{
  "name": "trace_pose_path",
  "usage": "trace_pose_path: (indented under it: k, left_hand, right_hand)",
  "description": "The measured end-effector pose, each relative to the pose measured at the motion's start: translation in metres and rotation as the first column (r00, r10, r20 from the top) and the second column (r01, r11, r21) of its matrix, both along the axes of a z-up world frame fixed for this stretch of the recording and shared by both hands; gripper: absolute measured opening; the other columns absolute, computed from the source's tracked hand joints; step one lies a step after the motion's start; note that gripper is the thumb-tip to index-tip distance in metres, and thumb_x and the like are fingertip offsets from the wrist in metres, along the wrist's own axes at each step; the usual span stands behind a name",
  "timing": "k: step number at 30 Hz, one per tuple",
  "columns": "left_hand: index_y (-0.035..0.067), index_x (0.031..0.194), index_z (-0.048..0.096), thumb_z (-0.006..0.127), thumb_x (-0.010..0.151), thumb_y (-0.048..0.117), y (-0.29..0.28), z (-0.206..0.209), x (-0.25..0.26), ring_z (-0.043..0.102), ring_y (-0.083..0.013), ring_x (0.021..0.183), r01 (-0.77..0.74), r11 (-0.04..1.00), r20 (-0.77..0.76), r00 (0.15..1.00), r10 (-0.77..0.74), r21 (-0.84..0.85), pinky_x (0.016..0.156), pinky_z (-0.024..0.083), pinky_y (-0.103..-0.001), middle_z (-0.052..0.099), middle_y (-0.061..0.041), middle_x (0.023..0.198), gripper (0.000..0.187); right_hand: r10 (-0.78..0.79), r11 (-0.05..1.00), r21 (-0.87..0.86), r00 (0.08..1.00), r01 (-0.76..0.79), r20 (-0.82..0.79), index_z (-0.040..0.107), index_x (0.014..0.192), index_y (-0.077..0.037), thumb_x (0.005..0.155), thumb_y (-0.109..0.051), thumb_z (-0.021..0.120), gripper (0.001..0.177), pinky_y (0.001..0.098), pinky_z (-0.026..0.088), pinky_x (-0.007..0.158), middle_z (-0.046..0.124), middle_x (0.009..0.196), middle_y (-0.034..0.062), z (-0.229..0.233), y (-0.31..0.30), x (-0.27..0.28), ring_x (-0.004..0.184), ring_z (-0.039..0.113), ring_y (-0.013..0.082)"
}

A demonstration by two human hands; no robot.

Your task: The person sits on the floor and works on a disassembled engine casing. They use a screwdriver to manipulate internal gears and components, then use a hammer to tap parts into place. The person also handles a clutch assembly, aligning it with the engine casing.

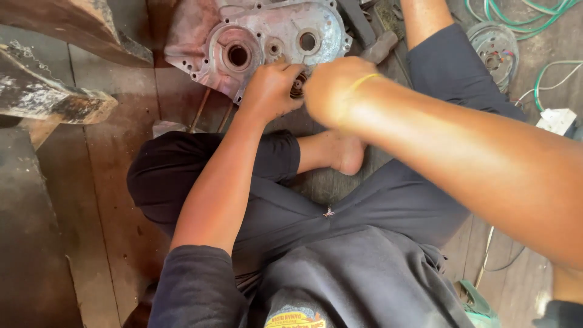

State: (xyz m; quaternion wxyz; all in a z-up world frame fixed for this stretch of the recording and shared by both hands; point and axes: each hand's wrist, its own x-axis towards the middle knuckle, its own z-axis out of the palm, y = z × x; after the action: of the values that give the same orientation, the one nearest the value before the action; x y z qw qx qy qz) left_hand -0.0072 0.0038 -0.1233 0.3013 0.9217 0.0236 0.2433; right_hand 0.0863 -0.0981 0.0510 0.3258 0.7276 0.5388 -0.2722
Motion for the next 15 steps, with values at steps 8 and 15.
trace_pose_path:
  k: [8, 15]
  left_hand:
    - [0.004, 0.118, 0.072, 0.091, 0.073, 0.023, 0.006, 0.013, -0.001, 0.074, -0.0378, 0.093, 0.002, 0.984, -0.288, 0.956, -0.053, -0.176, 0.084, 0.063, -0.044, 0.074, -0.019, 0.1, 0.053]
    - [0.006, 0.119, 0.072, 0.093, 0.073, 0.023, 0.003, 0.019, -0.003, 0.073, -0.0393, 0.096, -0.006, 0.984, -0.313, 0.948, -0.051, -0.18, 0.084, 0.062, -0.046, 0.074, -0.02, 0.1, 0.053]
  right_hand:
    - [-0.334, 0.783, 0.334, 0.808, 0.524, -0.486, 0.063, 0.142, -0.009, 0.099, -0.013, 0.058, 0.044, 0.057, 0.057, 0.096, 0.068, 0.124, 0.031, -0.046, -0.146, 0.034, 0.113, 0.067, 0.048]
    - [-0.291, 0.582, 0.417, 0.658, 0.698, -0.695, 0.062, 0.143, -0.014, 0.099, -0.014, 0.06, 0.044, 0.0519, 0.058, 0.095, 0.072, 0.126, 0.0168, -0.123, -0.191, 0.026, 0.115, 0.068, 0.0375]
